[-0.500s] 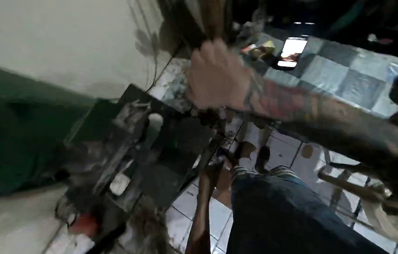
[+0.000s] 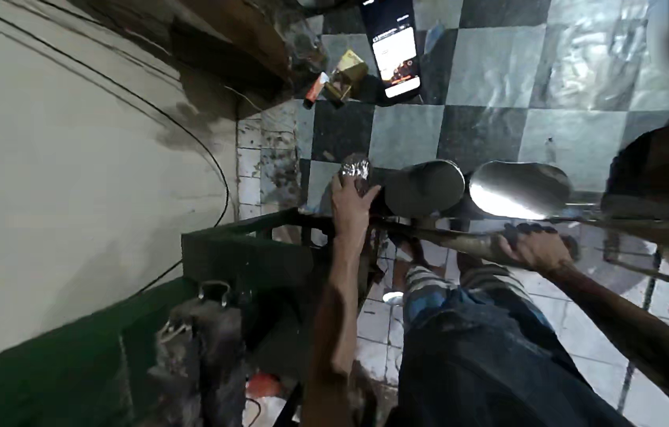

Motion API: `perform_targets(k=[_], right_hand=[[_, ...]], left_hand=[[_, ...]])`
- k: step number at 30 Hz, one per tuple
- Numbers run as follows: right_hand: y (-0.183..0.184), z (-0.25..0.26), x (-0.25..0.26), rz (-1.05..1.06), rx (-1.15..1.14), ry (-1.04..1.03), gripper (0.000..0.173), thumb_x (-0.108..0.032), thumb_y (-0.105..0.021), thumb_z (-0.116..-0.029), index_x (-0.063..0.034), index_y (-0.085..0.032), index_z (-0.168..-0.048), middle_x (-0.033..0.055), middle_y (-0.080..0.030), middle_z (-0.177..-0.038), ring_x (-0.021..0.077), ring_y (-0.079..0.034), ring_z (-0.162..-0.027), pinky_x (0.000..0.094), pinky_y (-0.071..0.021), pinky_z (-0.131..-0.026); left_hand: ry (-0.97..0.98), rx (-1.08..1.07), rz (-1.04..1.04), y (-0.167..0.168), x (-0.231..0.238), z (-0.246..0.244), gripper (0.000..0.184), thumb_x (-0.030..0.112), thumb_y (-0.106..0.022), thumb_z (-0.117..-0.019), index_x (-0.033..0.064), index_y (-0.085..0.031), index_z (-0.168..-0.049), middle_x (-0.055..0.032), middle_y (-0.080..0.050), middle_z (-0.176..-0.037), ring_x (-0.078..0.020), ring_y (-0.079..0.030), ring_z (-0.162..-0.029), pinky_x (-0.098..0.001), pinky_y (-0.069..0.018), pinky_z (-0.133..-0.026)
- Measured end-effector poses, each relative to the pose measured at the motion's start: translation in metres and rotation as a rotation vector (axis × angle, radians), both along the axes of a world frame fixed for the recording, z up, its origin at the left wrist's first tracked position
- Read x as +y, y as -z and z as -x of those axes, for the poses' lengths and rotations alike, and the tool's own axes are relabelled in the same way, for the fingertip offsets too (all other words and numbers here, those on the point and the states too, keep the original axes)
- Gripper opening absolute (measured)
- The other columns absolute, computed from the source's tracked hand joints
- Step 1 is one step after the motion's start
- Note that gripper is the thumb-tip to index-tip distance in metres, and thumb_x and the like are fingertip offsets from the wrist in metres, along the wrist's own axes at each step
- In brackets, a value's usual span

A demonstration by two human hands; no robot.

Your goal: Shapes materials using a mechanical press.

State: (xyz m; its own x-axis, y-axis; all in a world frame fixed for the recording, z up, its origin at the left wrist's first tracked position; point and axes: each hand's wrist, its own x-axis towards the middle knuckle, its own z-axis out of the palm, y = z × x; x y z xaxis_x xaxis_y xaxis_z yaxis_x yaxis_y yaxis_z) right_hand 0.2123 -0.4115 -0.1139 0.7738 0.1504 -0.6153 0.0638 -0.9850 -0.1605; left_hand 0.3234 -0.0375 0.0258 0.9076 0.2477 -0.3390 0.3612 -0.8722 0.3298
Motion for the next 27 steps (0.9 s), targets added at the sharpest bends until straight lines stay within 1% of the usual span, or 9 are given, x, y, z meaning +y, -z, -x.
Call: perform_targets(k=[4, 7, 11, 15, 17, 19, 21, 24, 27], right_hand=[[0.011, -0.005, 0.001, 0.084, 0.187, 0.059, 0.08, -0.06, -0.024, -0.1043, 0.0049, -0.071, -0.109, 0.0326, -0.072, -0.104, 0.0539, -0.069, -0.103, 0.0689, -0.0526, -0.082], [-0.009, -0.01, 0.012, 0.077, 0.175, 0.021, 0.079, -0.059, -0.023, -0.1047, 0.0034, -0.07, -0.111, 0.0315, -0.071, -0.107, 0.0528, -0.068, -0.107, 0.0685, -0.0518, -0.085], [-0.062, -0.024, 0.039, -0.053, 0.264, 0.088, 0.052, -0.041, -0.043, -0.1079, -0.0017, -0.062, -0.136, 0.0307, -0.064, -0.13, 0.0512, -0.057, -0.126, 0.0685, -0.0388, -0.108], [-0.141, -0.044, 0.063, -0.397, 0.101, 0.159, 0.032, -0.025, -0.056, -0.1044, -0.0091, -0.07, -0.129, 0.0199, -0.072, -0.119, 0.0403, -0.07, -0.108, 0.0618, -0.053, -0.095], [-0.176, -0.055, 0.072, -0.499, -0.213, 0.18, 0.025, -0.019, -0.064, -0.1005, -0.0067, -0.075, -0.119, 0.0176, -0.074, -0.109, 0.0353, -0.073, -0.095, 0.056, -0.0585, -0.085], [-0.17, -0.076, 0.062, -0.458, -0.356, 0.058, 0.037, -0.024, -0.073, -0.0948, -0.0077, -0.071, -0.128, 0.0187, -0.069, -0.117, 0.035, -0.069, -0.106, 0.0532, -0.058, -0.089], [-0.145, -0.101, 0.043, -0.437, -0.257, -0.11, 0.047, -0.028, -0.078, -0.0885, -0.0061, -0.07, -0.129, 0.0219, -0.064, -0.126, 0.0404, -0.06, -0.121, 0.0583, -0.0501, -0.1], [-0.139, -0.141, 0.022, -0.521, -0.056, -0.283, 0.035, -0.031, -0.082, -0.0872, -0.0136, -0.078, -0.117, 0.0163, -0.068, -0.12, 0.0344, -0.064, -0.113, 0.0541, -0.0516, -0.099], [-0.144, -0.169, 0.014, -0.585, 0.103, -0.326, 0.038, -0.036, -0.085, -0.0844, -0.0134, -0.08, -0.114, 0.0137, -0.071, -0.11, 0.0304, -0.067, -0.103, 0.0522, -0.0531, -0.093]], left_hand=[[-0.019, 0.055, -0.054, 0.01, 0.01, -0.01, 0.045, 0.033, -0.066, -0.1009, 0.0103, -0.061, -0.139, -0.023, -0.065, -0.128, -0.0409, -0.068, -0.107, -0.0599, -0.0544, -0.09], [-0.056, -0.034, -0.118, 0.005, 0.055, -0.003, 0.061, 0.034, -0.057, -0.1057, 0.0219, -0.034, -0.161, -0.0271, -0.07, -0.112, -0.0461, -0.07, -0.091, -0.0651, -0.056, -0.078], [-0.133, 0.012, -0.169, 0.01, 0.096, -0.013, 0.087, 0.038, -0.067, -0.0997, 0.0133, -0.016, -0.165, -0.0365, -0.065, -0.114, -0.0547, -0.065, -0.103, -0.0688, -0.0507, -0.089], [0.179, -0.062, -0.047, -0.015, 0.051, -0.012, 0.075, 0.033, -0.068, -0.0986, -0.009, -0.037, -0.152, -0.0354, -0.025, -0.161, -0.0533, -0.024, -0.15, -0.0654, -0.0239, -0.121], [0.505, -0.145, 0.054, -0.02, 0.0, -0.005, 0.053, 0.036, -0.064, -0.1004, -0.0023, -0.061, -0.137, -0.0266, -0.043, -0.156, -0.0446, -0.038, -0.147, -0.0592, -0.0338, -0.119], [0.766, -0.245, 0.18, -0.001, -0.043, -0.003, 0.041, 0.036, -0.072, -0.0942, 0.0039, -0.073, -0.119, -0.0214, -0.059, -0.142, -0.0422, -0.044, -0.143, -0.058, -0.0325, -0.121], [0.864, -0.209, 0.212, 0.011, -0.064, -0.003, 0.036, 0.031, -0.078, -0.0898, 0.0034, -0.072, -0.113, -0.0226, -0.062, -0.133, -0.0458, -0.043, -0.142, -0.0606, -0.0287, -0.121], [0.863, -0.088, 0.302, -0.004, -0.055, -0.018, 0.021, 0.023, -0.074, -0.0946, 0.008, -0.077, -0.109, -0.0137, -0.07, -0.127, -0.0384, -0.054, -0.136, -0.0567, -0.0424, -0.113], [0.897, 0.095, 0.362, -0.013, -0.041, -0.044, 0.022, 0.03, -0.065, -0.1008, 0.0164, -0.081, -0.108, -0.0015, -0.072, -0.13, -0.0267, -0.056, -0.138, -0.0513, -0.0438, -0.114]])
